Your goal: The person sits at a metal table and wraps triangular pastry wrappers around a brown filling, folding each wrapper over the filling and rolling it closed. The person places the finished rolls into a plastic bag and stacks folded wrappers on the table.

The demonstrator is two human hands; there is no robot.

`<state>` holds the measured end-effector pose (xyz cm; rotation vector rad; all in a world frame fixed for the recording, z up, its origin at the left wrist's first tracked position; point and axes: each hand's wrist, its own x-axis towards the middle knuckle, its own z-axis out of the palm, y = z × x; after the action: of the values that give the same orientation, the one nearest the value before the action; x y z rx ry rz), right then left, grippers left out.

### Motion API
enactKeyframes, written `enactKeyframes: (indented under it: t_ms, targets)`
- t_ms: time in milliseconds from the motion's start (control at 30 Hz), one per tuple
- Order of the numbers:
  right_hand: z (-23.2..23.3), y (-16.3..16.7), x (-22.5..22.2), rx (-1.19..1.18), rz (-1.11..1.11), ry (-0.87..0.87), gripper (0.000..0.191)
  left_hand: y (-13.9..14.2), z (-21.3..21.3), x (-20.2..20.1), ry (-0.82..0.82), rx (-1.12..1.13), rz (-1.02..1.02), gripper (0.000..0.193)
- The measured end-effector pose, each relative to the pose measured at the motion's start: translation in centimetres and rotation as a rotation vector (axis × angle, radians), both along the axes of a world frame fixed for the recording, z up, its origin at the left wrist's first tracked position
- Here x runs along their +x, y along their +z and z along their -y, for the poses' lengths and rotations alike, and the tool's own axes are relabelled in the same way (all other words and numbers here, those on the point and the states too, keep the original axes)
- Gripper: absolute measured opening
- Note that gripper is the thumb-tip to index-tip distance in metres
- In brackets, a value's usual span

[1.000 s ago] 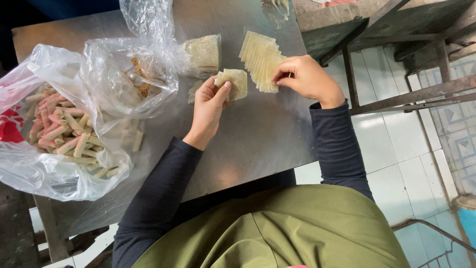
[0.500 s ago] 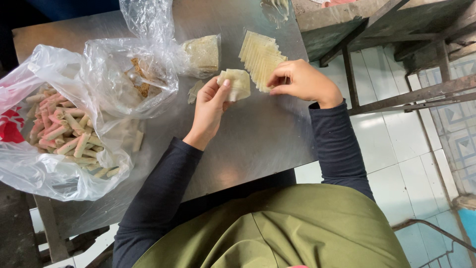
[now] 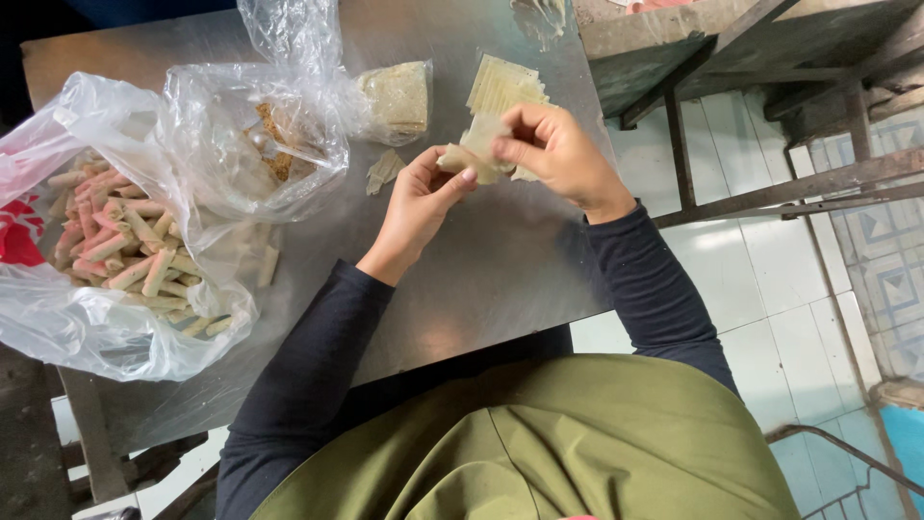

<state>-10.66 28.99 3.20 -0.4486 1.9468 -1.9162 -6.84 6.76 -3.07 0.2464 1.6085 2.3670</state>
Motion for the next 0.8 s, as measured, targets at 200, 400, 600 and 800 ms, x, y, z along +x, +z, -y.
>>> enactKeyframes:
  t_ms: [200,400,600,800]
  targets:
    - [-2.6,-0.2,-0.9,-0.300,0.041,-0.352,0.010,1.1,0.2,0.3,0.076,-0.042,-0.066,0.014]
    - [-3.6,-1.0,1.7,0.559,-0.852,-0.494,0.009,3.3,-0.1,1.2,0.190,-0.323,-0.269,0.009]
    - [-3.1,-2.1,3.6,0.915,-1.120,-0.263,0.018,4.0,0.1,1.4,0.300,-0.484,-0.564,0.010]
    - [-3.0,-2.0,4.3,0.914,-1.102,-0.246,0.024,4.0,0.1,1.4,0.286,-0.489,-0.471,0.011]
